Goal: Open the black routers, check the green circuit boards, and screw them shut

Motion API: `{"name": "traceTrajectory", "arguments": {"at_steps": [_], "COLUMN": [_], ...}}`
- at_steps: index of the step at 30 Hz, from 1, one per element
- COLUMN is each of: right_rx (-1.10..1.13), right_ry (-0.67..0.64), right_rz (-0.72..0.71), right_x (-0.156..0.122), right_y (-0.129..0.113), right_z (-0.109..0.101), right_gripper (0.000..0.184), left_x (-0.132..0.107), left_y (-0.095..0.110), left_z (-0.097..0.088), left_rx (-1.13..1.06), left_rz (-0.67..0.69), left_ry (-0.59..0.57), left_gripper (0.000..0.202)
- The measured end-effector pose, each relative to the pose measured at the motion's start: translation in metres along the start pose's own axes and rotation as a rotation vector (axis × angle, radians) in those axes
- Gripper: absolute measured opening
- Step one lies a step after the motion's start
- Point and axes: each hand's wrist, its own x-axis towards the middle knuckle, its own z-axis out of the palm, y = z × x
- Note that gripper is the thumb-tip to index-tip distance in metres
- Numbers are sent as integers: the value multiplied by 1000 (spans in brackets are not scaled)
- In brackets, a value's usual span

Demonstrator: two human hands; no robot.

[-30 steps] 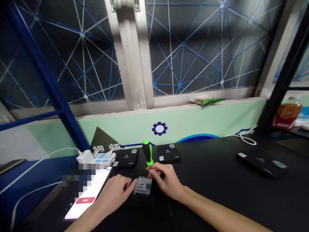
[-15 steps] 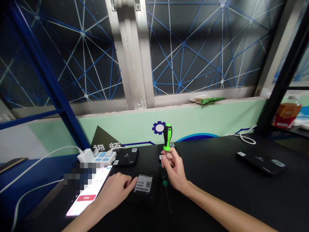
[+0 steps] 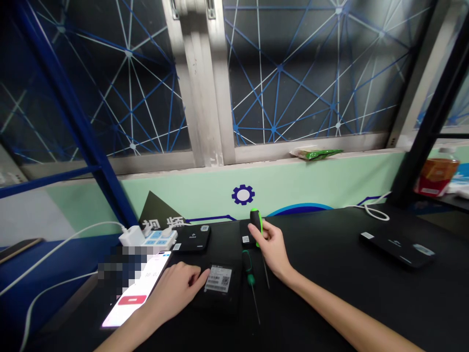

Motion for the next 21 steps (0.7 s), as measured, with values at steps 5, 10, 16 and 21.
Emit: {"name": "traceTrajectory", "arguments": {"at_steps": [5,10,16,21], "right_rx": [-44,-456,-1235,-1469], "right_ry": [-62,-243,-293,-363], "right_rz": [-12,-76,-146,-126], "right_x": [-2,2,1,-4], "right_y": [-1,-4,-13,-16], "right_z": [-2,-8,-6,-2], "right_gripper": [50,33,24,20], "left_x": [0,1,0,0], "left_y": [-1,-2,-2,0], "left_z": [1,2,-1,-1], "left_rx": [-4,-6,-10,-14], "left_rz": [12,17,3,-1], "left_ry": [7,13,8,9], "left_gripper": [52,51,50,51]}}
